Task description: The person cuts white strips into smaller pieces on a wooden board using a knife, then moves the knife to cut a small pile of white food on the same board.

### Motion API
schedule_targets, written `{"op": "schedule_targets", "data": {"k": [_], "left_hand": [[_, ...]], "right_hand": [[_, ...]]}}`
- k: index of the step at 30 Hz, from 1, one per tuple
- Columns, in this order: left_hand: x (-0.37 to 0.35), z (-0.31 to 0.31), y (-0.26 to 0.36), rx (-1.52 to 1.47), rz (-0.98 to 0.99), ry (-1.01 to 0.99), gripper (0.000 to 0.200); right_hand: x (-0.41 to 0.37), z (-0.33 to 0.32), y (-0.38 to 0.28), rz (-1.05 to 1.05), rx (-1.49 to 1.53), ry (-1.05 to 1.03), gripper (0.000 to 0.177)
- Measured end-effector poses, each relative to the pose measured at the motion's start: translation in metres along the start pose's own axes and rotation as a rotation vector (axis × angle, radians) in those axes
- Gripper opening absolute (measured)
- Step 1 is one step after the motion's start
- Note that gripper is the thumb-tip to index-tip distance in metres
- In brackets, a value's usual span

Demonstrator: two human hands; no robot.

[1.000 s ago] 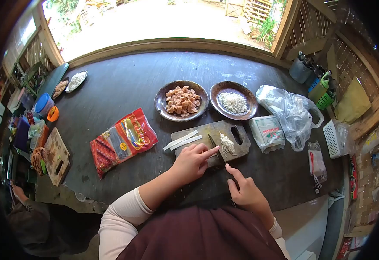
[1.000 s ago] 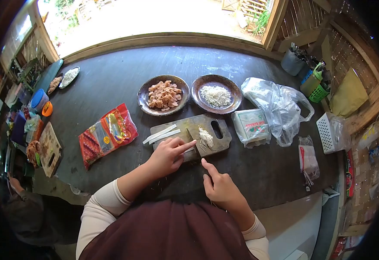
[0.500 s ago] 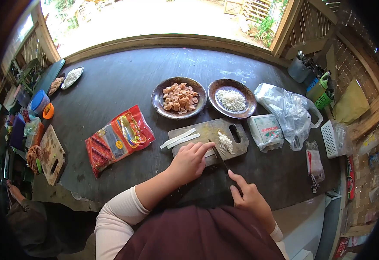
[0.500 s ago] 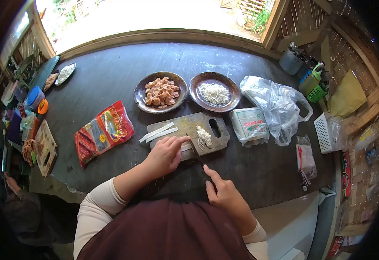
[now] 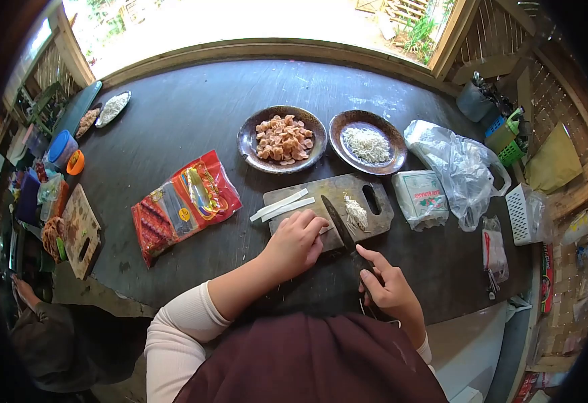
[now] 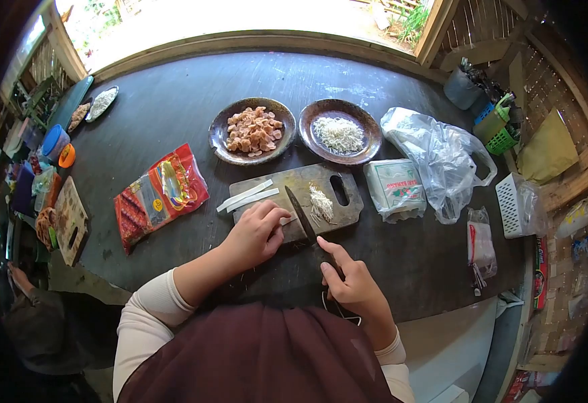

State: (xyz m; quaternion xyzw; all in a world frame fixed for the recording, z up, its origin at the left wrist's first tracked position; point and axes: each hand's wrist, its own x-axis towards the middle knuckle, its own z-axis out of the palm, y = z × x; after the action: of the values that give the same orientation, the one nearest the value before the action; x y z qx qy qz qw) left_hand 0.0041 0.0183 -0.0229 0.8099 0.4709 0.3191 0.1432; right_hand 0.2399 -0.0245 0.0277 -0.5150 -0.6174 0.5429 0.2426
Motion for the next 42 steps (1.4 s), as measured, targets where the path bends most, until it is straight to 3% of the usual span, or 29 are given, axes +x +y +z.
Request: {"op": "schedule_targets", "data": {"k": [9, 17, 33, 38, 42], "left_hand": [[0.0, -0.001, 0.001, -0.026, 0.003, 0.012, 0.027], [0.0, -0.003, 0.0, -0.05, 0.027, -0.005, 0.031], [-0.001, -0.007, 0.002, 0.047, 0.11, -0.06, 0.038], [-0.002, -0.007, 0.006, 0.064, 0.144, -0.089, 0.039], [-0.003, -0.005, 0.006, 0.037, 0.123, -0.096, 0.047]], "right_hand": [[0.006, -0.01, 0.001, -0.002, -0.089, 0.034, 0.046], [0.022, -0.02, -0.01, -0.15, -0.313, -0.015, 0.046], [0.019, -0.001, -0.002, -0.162, -0.201, -0.013, 0.047], [0.023, 0.002, 0.008, -0.274, -0.202, 0.025, 0.048], [0.02, 0.002, -0.002, -0.197, -0.208, 0.018, 0.046]]}}
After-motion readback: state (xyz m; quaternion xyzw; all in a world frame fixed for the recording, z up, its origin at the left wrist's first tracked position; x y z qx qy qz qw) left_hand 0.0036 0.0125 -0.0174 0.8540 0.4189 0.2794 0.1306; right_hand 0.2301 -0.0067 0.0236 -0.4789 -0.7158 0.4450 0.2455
